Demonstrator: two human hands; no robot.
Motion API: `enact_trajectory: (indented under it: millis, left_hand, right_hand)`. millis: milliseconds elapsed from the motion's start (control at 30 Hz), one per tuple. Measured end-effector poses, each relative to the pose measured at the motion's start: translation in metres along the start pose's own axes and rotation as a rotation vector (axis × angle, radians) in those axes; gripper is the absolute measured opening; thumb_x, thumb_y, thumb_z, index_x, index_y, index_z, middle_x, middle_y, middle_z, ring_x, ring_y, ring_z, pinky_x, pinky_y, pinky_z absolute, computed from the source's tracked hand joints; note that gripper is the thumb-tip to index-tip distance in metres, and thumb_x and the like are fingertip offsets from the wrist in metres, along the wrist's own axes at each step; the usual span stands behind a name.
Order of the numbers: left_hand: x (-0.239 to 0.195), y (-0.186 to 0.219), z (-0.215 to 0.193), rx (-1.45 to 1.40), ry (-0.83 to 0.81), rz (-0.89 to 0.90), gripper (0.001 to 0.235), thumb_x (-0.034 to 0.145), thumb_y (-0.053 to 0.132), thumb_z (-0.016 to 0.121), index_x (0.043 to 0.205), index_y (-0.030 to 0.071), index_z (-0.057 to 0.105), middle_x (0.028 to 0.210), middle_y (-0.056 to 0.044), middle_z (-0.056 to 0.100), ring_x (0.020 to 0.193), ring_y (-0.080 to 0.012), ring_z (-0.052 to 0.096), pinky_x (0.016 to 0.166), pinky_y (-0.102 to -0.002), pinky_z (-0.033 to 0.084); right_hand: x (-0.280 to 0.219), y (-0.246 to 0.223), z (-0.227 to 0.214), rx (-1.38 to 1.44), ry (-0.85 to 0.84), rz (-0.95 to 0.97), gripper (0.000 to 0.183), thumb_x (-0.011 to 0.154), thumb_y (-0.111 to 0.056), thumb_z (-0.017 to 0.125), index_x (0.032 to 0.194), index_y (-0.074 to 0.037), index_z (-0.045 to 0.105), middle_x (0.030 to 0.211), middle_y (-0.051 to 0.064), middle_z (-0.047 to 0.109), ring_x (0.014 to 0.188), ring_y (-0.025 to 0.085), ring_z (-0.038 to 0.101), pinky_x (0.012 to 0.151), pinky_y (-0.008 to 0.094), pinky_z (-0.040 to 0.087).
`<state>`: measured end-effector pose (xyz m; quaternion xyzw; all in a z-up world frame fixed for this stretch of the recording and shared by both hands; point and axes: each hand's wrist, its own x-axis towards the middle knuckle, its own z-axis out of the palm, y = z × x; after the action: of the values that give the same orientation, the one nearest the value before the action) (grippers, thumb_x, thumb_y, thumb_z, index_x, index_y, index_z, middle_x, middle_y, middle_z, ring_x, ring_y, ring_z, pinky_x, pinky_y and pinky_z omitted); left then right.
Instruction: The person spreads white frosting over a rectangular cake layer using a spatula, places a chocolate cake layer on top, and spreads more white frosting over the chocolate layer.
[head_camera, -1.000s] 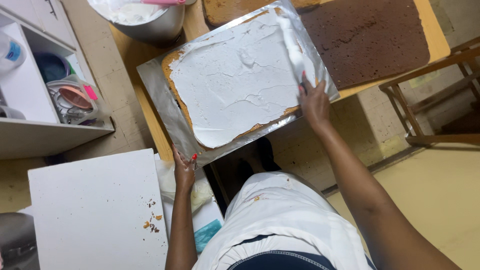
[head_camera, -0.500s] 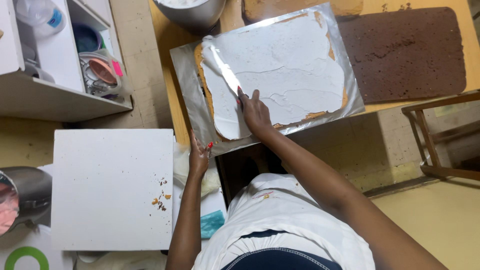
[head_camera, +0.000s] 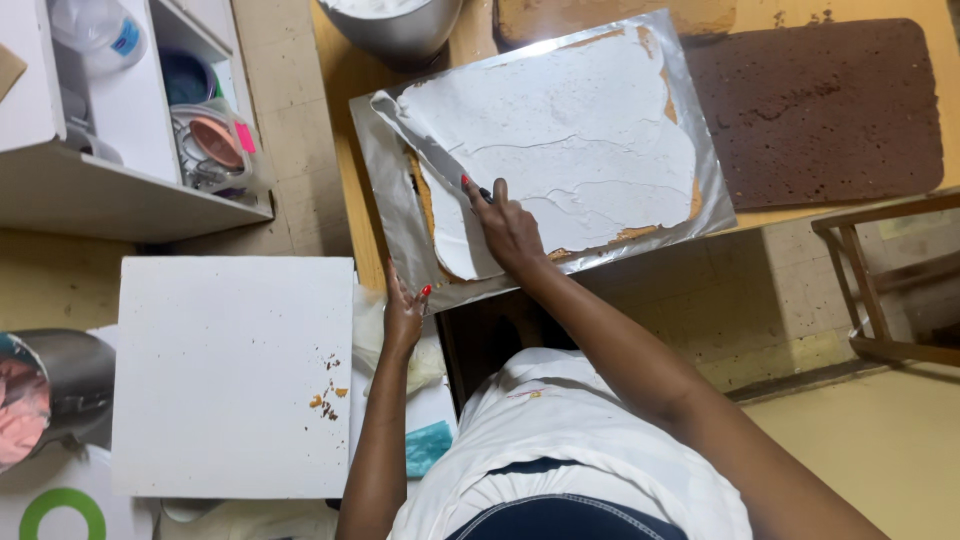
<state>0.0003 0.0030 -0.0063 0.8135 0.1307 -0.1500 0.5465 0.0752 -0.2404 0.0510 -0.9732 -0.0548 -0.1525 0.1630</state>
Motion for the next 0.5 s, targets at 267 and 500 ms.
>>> enact_trajectory:
  millis: [267,500]
  left_hand:
    - [0.004,-0.014,-0.001,0.09,0.011,-0.042,0.092,0.098,0.017,0.071,0.166,0.034,0.012,0.134,-0.025,0.057,0.111,-0.0385,0.066,0.089,-0.05,0.059]
    - [0.003,0.003,-0.002,0.129,-0.007,-0.096,0.089,0.101,0.013,0.065,0.166,0.04,0.01,0.155,-0.022,0.045,0.126,-0.0424,0.058,0.099,-0.052,0.054]
  right_hand:
    - [-0.018,0.122,-0.044,-0.031,-0.29,0.344,0.057,0.108,-0.018,0.047,0.16,-0.036,0.033,0.142,0.043,0.044,0.094,0.056,0.069,0.078,0.064,0.057]
    - [-0.024,0.228,-0.105,-0.263,-0.134,0.493,0.042,0.104,-0.025,0.067,0.145,-0.029,0.062,0.13,0.037,0.051,0.084,0.043,0.073,0.069,0.05,0.063]
